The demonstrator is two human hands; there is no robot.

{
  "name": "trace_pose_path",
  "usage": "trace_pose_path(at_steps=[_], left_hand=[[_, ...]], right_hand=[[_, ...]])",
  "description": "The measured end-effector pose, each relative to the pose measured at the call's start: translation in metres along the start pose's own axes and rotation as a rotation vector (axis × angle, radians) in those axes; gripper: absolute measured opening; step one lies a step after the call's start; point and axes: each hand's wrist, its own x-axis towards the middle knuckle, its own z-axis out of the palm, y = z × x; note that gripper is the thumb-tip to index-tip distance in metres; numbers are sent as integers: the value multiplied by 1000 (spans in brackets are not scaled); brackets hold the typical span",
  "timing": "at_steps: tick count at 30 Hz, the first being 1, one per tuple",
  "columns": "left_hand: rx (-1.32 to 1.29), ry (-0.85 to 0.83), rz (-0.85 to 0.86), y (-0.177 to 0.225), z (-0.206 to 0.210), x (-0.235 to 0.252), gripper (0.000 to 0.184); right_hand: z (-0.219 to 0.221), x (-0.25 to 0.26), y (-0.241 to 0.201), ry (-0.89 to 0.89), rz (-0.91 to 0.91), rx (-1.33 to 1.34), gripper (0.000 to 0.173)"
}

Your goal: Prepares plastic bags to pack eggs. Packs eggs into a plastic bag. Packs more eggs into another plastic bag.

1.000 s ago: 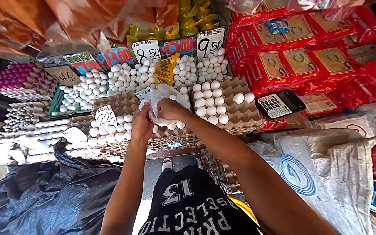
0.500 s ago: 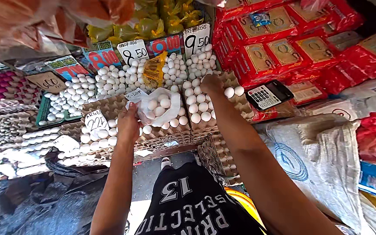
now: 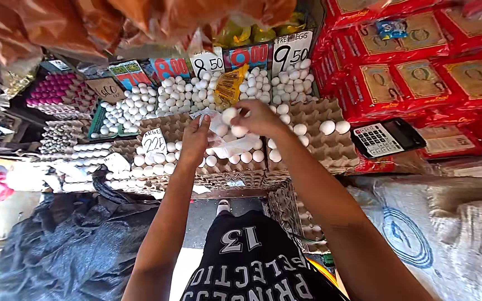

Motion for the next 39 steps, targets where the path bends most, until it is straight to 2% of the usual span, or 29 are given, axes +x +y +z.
trace_pose_path(at_steps=[3,5,9,11,13,17,18,20,23,25,26,27,28,29,32,34,36,39], left_hand=[[47,-21,-22,7,-1,3,39],[168,-55,-19,13,-7,4,40],[775,17,134,25,-19,12,43],[961,90,248,30,-20,18,42],[832,75,337,27,-24,28,38],[145,-33,226,26,-26,41,28],[14,-55,195,27,-27,44,25],[-126,-68,140,29,-29,47,20],[-177,-75,109,29,-29,47,18],[-187,-65,119,32,-30,46,17],[-187,-62,127,34,-32,45,17],[-194,-56,133,35,-33,42,17],[-208,-48,141,37,-34,38,18],[-221,-44,158,40,-36,34,19],[-245,-51,235,54,-41,19,19],[-248,-69,297,66,-45,9,19],[-236,-90,375,78,-48,0,20],[-142,-175,490,100,-58,-20,22]], right_hand=[[41,20,6,-170,-64,-163,43],[49,27,10,-224,-79,-231,42],[41,31,15,-287,-76,-419,36],[38,30,18,-307,-64,-494,37],[35,29,17,-327,-54,-548,39],[19,14,12,-312,-56,-762,39],[12,8,9,-290,-77,-841,42],[-3,-3,4,-263,-134,-967,64],[-27,-12,-6,-337,-293,-1052,84],[-45,-15,-13,-412,-390,-1128,82],[-55,-15,-12,-436,-465,-1158,66],[-64,-15,-10,-458,-526,-1185,39],[-70,-17,-10,-468,-574,-1226,19],[-76,-19,-10,-447,-666,-1253,17],[-86,-21,-26,-344,-973,-1223,17],[-88,-22,-52,-237,-1081,-1145,18],[-83,-24,-84,-143,-1076,-1020,24],[-60,-22,-135,-89,-914,-653,43]])
